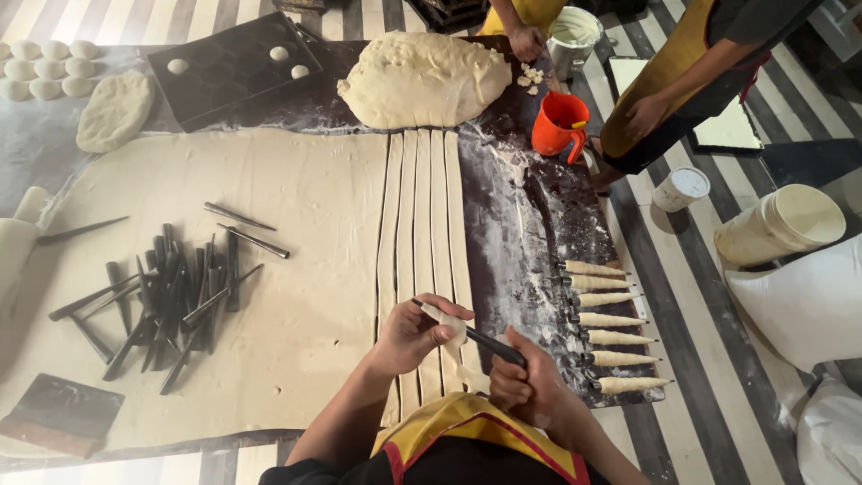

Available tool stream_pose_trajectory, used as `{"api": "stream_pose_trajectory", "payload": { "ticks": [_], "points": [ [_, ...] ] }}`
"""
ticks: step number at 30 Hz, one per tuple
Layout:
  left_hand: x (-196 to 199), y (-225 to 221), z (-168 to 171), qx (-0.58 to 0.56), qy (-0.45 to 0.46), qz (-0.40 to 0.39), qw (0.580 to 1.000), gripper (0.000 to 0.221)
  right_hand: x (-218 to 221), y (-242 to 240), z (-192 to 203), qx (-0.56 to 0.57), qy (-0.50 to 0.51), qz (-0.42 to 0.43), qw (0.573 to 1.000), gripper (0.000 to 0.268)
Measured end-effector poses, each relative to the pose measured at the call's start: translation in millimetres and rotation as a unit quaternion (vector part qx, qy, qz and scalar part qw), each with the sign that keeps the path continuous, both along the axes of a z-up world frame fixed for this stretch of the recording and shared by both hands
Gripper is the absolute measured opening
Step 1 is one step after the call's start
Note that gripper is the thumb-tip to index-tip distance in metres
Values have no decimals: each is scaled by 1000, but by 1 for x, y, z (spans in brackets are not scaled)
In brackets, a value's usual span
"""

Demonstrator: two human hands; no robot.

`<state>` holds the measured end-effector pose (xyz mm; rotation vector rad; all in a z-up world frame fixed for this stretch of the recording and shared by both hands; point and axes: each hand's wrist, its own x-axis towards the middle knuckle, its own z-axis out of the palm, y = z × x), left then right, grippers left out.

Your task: Wrapping strips of dough around conical metal molds to create bread cones.

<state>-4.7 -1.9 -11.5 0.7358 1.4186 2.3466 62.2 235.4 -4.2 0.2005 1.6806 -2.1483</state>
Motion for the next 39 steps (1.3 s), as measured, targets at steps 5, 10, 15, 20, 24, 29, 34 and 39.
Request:
{"api": "stream_pose_trajectory", "payload": {
  "ticks": [5,10,15,20,24,29,34,39],
  "points": [
    [-1,3,-7,36,6,1,999,28,-3,2,-17,204,257,-90,940,64],
    [-1,3,-9,4,23,3,1000,25,-8,8,-32,22,157,-27,987,69],
    [-2,-2,-14,46,10,-21,999,29,-7,8,-32,210,313,-87,922,56],
    [-2,1,-12,39,27,1,999,28,-5,-5,-6,127,177,-48,975,59],
    [0,2,-7,43,4,-26,999,29,-5,-3,-17,277,348,-83,892,62],
    [3,9,-5,47,3,-5,999,30,-6,-1,-38,197,196,-51,959,64],
    [7,18,-9,45,53,-13,997,32,-7,3,-44,421,425,-90,796,58],
    [5,19,-10,52,-40,-19,998,34,-5,9,-63,371,474,-97,793,47]
  ]
}}
